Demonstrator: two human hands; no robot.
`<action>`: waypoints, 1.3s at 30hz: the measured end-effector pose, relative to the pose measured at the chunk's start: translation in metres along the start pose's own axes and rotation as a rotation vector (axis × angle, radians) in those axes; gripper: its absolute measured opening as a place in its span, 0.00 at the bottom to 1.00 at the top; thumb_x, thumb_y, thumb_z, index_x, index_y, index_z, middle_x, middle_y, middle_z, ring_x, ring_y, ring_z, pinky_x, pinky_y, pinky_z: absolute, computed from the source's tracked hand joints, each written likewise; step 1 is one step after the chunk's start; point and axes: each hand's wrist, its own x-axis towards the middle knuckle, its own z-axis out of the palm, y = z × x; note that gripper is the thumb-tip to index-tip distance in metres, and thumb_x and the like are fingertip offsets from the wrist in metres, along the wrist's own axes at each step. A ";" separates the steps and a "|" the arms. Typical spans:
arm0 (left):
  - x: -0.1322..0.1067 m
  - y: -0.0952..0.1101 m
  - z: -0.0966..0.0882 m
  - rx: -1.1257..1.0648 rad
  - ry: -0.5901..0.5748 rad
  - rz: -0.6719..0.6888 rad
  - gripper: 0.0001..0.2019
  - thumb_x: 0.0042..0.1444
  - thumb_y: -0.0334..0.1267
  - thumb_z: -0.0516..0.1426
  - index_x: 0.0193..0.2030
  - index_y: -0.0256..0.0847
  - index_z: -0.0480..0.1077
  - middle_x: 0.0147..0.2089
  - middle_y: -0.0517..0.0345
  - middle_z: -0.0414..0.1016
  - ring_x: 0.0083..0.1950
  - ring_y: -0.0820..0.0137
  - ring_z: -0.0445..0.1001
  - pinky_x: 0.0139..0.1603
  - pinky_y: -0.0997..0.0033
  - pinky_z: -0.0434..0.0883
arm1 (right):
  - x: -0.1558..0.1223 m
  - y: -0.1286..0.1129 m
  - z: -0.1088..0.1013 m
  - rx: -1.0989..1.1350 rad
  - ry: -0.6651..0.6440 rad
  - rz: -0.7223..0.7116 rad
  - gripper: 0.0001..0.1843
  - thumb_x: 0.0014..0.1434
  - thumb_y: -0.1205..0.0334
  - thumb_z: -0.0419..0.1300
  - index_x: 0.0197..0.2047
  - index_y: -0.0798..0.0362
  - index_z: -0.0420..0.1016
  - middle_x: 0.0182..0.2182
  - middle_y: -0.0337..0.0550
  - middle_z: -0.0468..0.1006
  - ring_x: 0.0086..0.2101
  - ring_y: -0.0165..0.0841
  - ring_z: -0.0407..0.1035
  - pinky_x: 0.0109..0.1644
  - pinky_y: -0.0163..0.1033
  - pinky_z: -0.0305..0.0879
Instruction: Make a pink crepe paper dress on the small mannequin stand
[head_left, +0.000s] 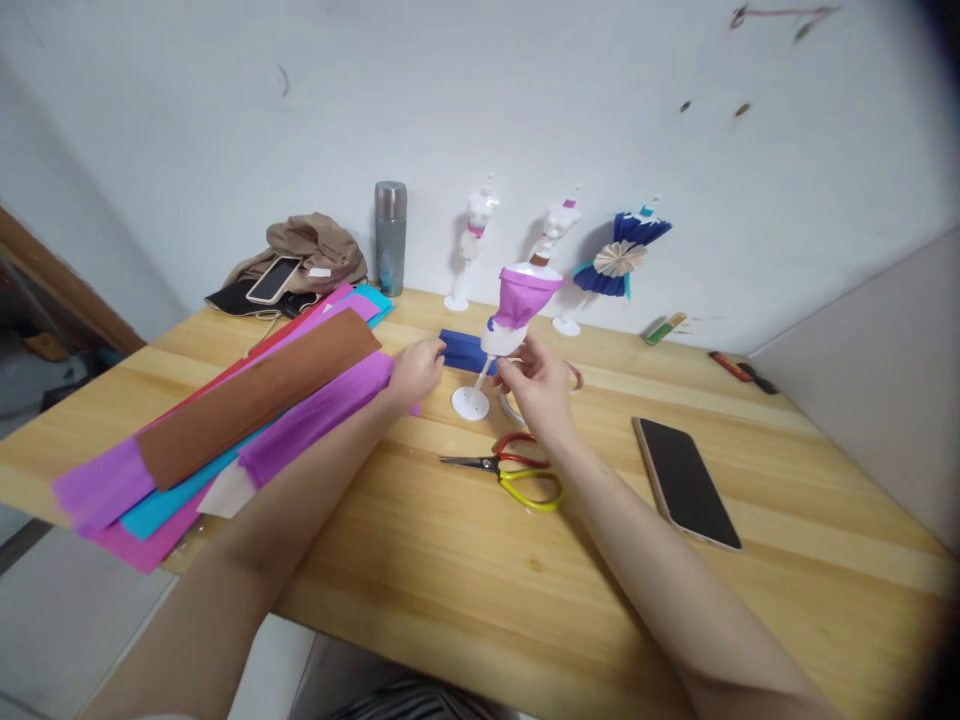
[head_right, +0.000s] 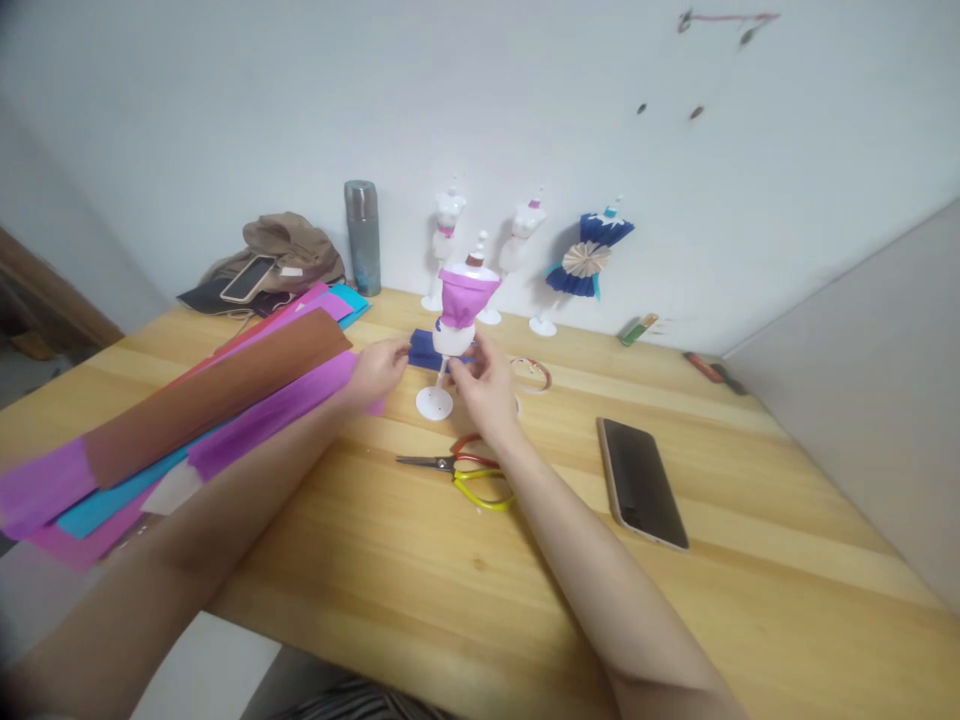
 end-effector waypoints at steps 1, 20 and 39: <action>-0.001 -0.003 0.004 0.031 0.019 0.000 0.17 0.66 0.27 0.51 0.53 0.36 0.78 0.55 0.44 0.82 0.58 0.58 0.78 0.62 0.58 0.73 | 0.000 0.000 0.000 -0.014 -0.008 0.005 0.23 0.54 0.60 0.60 0.54 0.50 0.72 0.39 0.44 0.80 0.26 0.31 0.73 0.32 0.40 0.72; 0.002 -0.024 0.030 0.327 0.024 0.280 0.17 0.70 0.31 0.47 0.38 0.37 0.77 0.45 0.43 0.80 0.53 0.58 0.77 0.58 0.58 0.74 | 0.011 -0.043 -0.040 -1.094 -0.623 0.344 0.25 0.66 0.62 0.57 0.16 0.53 0.69 0.17 0.47 0.76 0.22 0.33 0.72 0.32 0.36 0.64; -0.015 0.007 0.014 0.475 0.000 0.174 0.20 0.73 0.39 0.49 0.64 0.34 0.70 0.66 0.35 0.72 0.67 0.50 0.69 0.67 0.50 0.63 | -0.125 -0.048 0.070 -0.965 -1.226 -0.561 0.16 0.70 0.57 0.59 0.36 0.52 0.86 0.34 0.47 0.89 0.30 0.40 0.81 0.27 0.42 0.62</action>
